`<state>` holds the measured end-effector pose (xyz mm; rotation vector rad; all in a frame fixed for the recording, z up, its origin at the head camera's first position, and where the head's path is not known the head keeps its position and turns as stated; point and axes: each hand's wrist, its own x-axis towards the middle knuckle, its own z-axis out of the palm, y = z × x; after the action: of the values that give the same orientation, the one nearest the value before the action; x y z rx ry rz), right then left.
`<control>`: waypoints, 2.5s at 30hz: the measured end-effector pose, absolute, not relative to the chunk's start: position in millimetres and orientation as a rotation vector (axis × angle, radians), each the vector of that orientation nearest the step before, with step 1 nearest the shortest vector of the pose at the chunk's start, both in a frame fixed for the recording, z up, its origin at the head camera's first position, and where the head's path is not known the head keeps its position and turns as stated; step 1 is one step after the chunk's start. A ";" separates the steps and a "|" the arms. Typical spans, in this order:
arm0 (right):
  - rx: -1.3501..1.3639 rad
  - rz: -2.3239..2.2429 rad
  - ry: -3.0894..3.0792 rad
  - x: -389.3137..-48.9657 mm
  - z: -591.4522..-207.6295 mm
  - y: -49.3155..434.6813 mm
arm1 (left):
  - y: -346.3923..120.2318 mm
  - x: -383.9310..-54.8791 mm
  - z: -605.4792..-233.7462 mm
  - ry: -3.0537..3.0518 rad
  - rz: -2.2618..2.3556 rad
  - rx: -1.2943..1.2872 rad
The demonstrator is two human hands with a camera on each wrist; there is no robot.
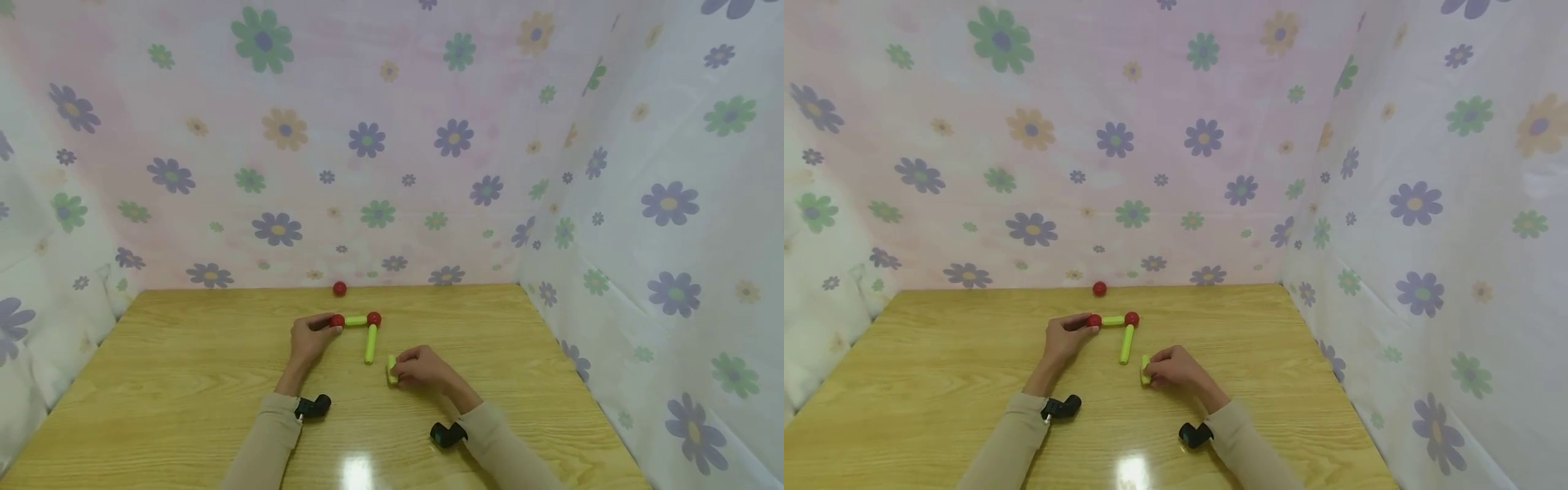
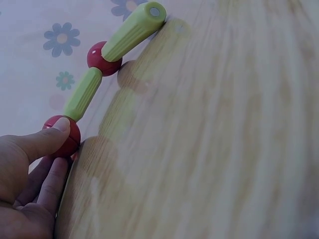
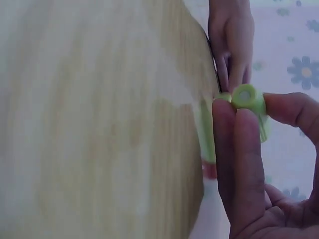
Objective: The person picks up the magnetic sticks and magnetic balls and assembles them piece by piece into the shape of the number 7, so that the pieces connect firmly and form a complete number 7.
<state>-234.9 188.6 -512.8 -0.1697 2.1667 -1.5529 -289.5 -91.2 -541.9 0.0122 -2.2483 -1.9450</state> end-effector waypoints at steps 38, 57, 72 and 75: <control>0.029 -1.718 1.994 -219.5 -515.2 135.8 | -90.0 -288.8 -539.8 -2.220 -1.958 -0.017; -0.011 -1.784 1.896 -223.1 -520.6 138.6 | -91.6 -289.4 -541.0 -2.261 -1.931 0.036; -0.056 -1.759 1.935 -224.4 -521.8 137.7 | -94.4 -291.6 -538.7 -2.319 -1.941 -0.034; -0.060 -1.764 1.941 -225.1 -521.5 136.8 | -95.4 -294.6 -539.9 -2.326 -1.935 -0.061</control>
<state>-225.1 136.8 -521.5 -0.0600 1.9415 -1.7644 -294.6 -95.4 -539.9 -0.0611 -2.3264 -1.9350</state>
